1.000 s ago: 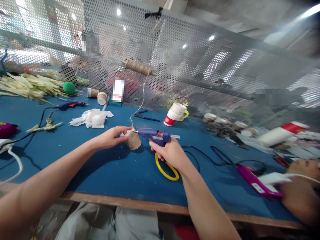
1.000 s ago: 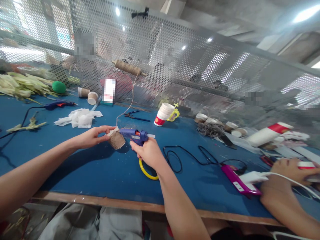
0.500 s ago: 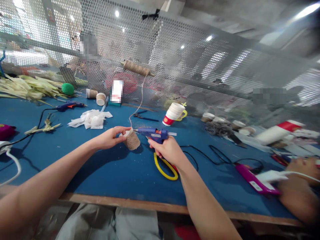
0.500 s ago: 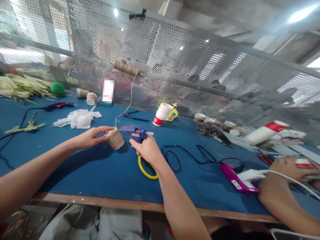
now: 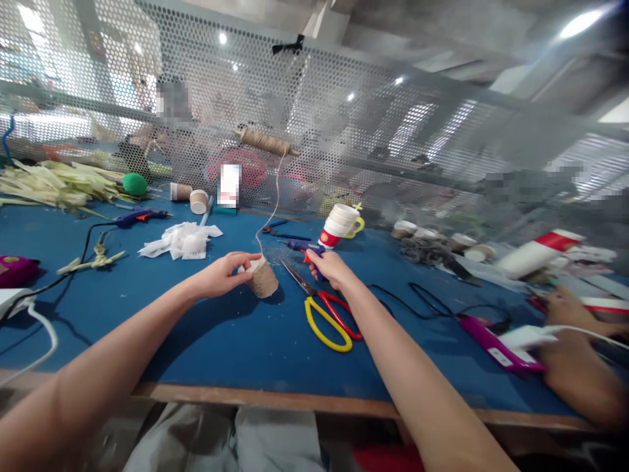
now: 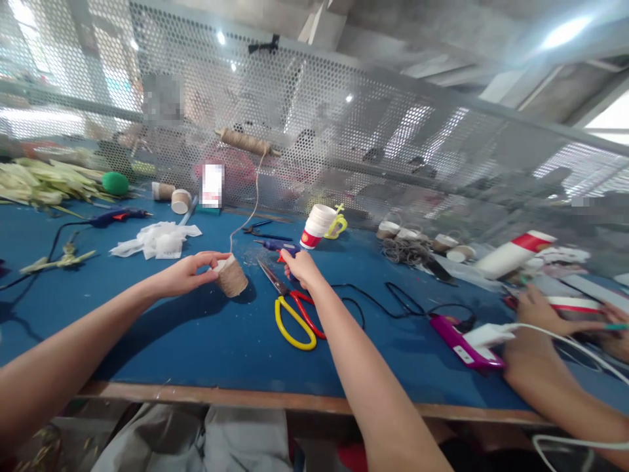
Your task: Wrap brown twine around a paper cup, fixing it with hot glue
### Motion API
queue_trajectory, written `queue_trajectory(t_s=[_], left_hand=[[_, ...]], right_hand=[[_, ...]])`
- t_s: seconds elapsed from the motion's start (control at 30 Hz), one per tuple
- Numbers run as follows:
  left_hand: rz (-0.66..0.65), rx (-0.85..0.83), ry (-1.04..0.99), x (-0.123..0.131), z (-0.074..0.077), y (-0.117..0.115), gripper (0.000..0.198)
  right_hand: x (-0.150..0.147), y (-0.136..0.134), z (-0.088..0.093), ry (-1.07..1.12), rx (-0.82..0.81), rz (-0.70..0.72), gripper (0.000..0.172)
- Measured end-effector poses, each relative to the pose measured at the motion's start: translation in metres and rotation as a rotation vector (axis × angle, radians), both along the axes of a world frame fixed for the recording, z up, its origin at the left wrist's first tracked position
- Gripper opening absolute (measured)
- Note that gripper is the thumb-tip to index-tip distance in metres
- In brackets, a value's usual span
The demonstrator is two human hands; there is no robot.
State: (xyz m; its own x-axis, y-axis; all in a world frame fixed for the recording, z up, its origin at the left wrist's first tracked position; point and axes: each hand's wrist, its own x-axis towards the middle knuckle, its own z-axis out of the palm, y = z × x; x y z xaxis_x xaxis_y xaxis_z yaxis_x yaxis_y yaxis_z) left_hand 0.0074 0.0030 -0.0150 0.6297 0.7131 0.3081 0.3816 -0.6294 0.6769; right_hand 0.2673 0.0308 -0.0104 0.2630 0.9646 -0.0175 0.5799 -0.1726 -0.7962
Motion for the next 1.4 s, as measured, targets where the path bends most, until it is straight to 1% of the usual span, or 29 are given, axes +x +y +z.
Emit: queue_trajectory(t_s=[0.1,0.17,0.3,0.37,0.4,0.5,0.53,0.57,0.6,0.67,0.7,0.77,0.87,0.97,1.07,1.13,1.27,1.4], left_hand=[[-0.009,0.014,0.000,0.000,0.000,0.000,0.013],[-0.013,0.014,0.000,0.001,0.000,0.000,0.013],[-0.014,0.014,-0.012,0.001,0.000,0.000,0.012],[-0.016,0.014,-0.020,0.001,0.000,0.000,0.012],[-0.018,0.014,-0.025,0.001,-0.001,0.000,0.011],[-0.026,0.030,-0.025,0.001,-0.002,0.000,0.015],[-0.021,0.036,-0.020,0.001,-0.002,0.000,0.019],[-0.013,0.040,-0.011,0.001,-0.003,0.000,0.025],[-0.004,0.041,-0.002,0.001,-0.003,0.000,0.031],[0.012,0.033,0.016,0.001,-0.003,0.000,0.040],[0.016,0.021,0.016,0.002,-0.002,-0.001,0.042],[0.010,-0.019,-0.007,0.002,0.000,-0.001,0.037],[-0.022,-0.127,-0.074,0.002,0.004,-0.004,0.024],[-0.079,-0.223,-0.133,0.001,0.007,-0.006,0.023],[-0.115,-0.264,-0.165,0.001,0.008,-0.007,0.029],[-0.113,-0.271,-0.159,0.001,0.008,-0.007,0.031],[-0.109,-0.266,-0.137,0.002,0.008,-0.007,0.030],[-0.148,-0.278,-0.153,0.002,0.010,-0.009,0.027]], right_hand=[[0.001,0.013,-0.009,-0.083,-0.023,-0.048,0.032],[0.001,0.018,-0.009,-0.138,-0.028,-0.069,0.033],[-0.004,0.020,0.001,-0.241,0.018,-0.105,0.029],[-0.014,0.016,0.009,-0.262,0.064,-0.076,0.026],[-0.021,0.014,0.013,-0.261,0.085,-0.042,0.026],[-0.052,0.006,0.020,-0.203,0.090,0.122,0.034],[-0.062,0.004,0.021,-0.147,0.077,0.217,0.037],[-0.072,0.002,0.021,-0.007,0.047,0.366,0.037],[-0.080,0.001,0.022,0.094,0.041,0.450,0.035],[-0.090,-0.001,0.023,0.226,0.071,0.499,0.026],[-0.092,-0.002,0.024,0.251,0.096,0.479,0.021],[-0.088,-0.006,0.028,0.270,0.145,0.423,0.016],[-0.077,-0.018,0.035,0.268,0.195,0.388,0.018],[-0.069,-0.032,0.038,0.226,0.247,0.361,0.020],[-0.068,-0.040,0.036,0.218,0.292,0.328,0.021],[-0.068,-0.044,0.034,0.235,0.310,0.310,0.020],[-0.067,-0.046,0.030,0.231,0.359,0.295,0.023],[-0.064,-0.045,0.025,0.204,0.404,0.291,0.026]])
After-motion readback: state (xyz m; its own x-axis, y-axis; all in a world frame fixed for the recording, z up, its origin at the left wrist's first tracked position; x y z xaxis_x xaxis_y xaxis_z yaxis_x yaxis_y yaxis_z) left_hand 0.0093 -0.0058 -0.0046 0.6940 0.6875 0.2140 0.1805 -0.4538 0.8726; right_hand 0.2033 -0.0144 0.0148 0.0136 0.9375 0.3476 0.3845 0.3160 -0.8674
